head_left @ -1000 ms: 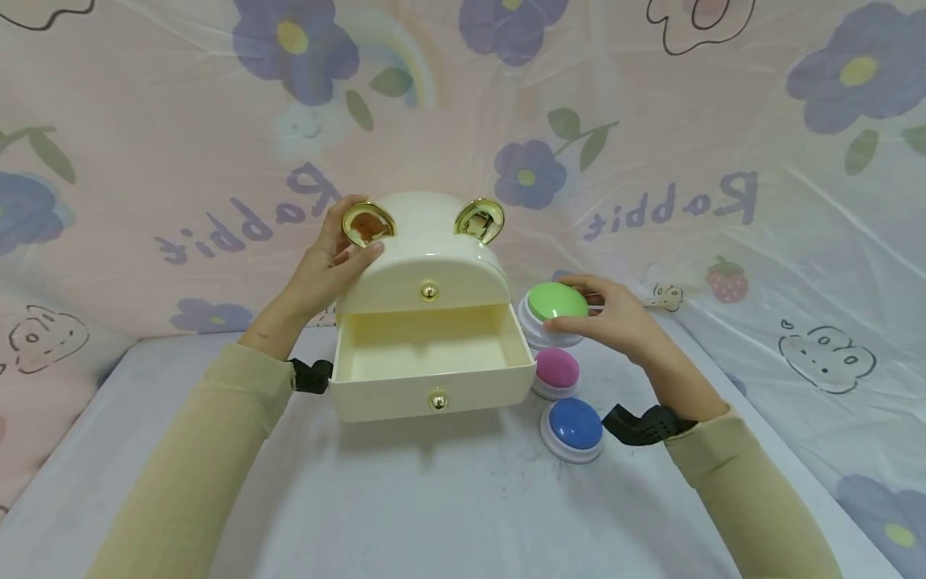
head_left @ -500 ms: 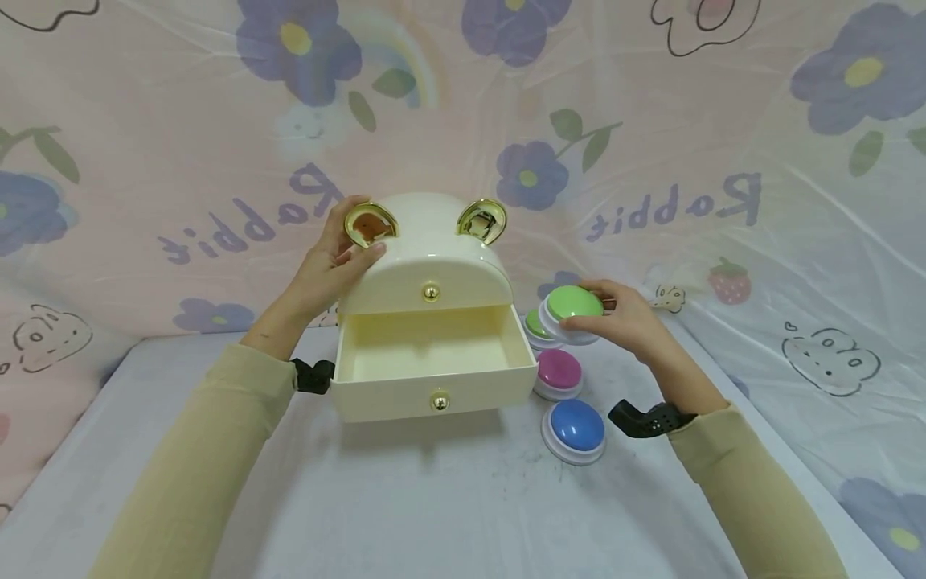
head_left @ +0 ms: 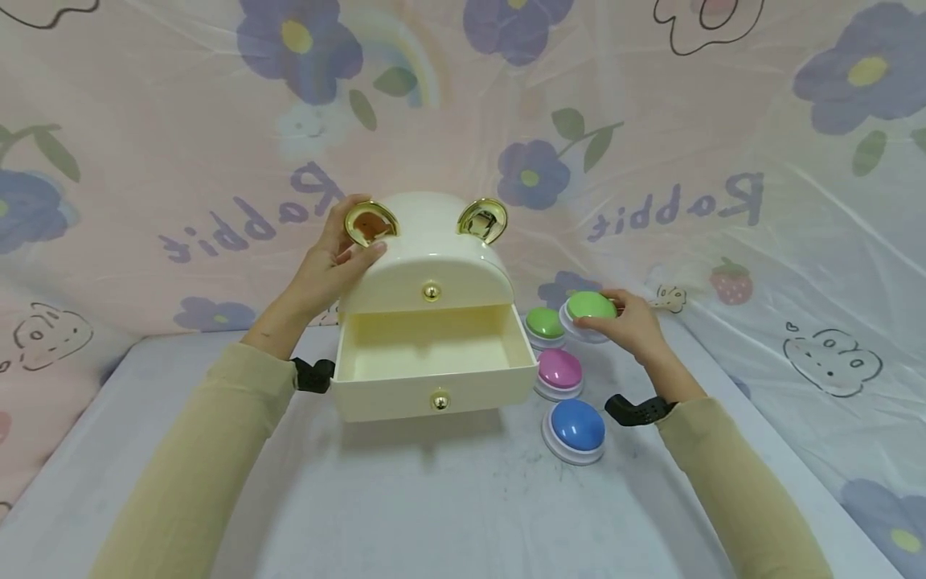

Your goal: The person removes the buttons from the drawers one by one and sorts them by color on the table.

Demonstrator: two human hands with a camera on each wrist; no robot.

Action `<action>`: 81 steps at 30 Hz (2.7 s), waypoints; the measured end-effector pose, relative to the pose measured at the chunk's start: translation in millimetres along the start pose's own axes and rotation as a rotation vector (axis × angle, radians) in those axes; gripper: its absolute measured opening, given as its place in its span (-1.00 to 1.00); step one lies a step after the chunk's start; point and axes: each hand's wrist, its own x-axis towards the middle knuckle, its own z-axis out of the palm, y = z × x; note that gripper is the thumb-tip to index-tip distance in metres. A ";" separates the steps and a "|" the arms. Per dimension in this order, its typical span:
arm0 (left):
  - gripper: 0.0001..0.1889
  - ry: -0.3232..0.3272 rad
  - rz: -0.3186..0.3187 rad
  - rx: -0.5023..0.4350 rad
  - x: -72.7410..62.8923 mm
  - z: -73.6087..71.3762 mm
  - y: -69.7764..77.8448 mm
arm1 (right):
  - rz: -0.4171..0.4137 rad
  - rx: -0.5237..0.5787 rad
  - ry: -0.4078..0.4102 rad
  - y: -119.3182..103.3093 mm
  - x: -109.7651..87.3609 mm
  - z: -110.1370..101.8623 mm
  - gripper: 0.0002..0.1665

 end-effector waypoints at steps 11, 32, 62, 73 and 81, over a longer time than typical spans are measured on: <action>-0.33 0.006 -0.005 0.001 -1.9 -2.6 -0.3 | 0.000 -0.073 0.120 19.1 15.4 18.2 -0.04; -0.32 0.014 0.000 0.016 -0.7 -0.1 0.2 | 0.198 -0.020 0.137 58.5 35.5 32.9 0.03; -0.33 0.000 0.012 -0.019 1.4 2.8 0.1 | 0.272 0.008 0.119 65.3 35.6 31.5 -0.04; -0.34 0.003 0.008 -0.005 -0.9 0.4 -0.4 | 0.176 0.116 0.235 47.0 29.2 24.7 -0.25; -0.32 0.002 0.009 0.012 -0.8 -0.5 -1.0 | 0.079 0.234 0.334 21.1 13.6 28.4 -0.41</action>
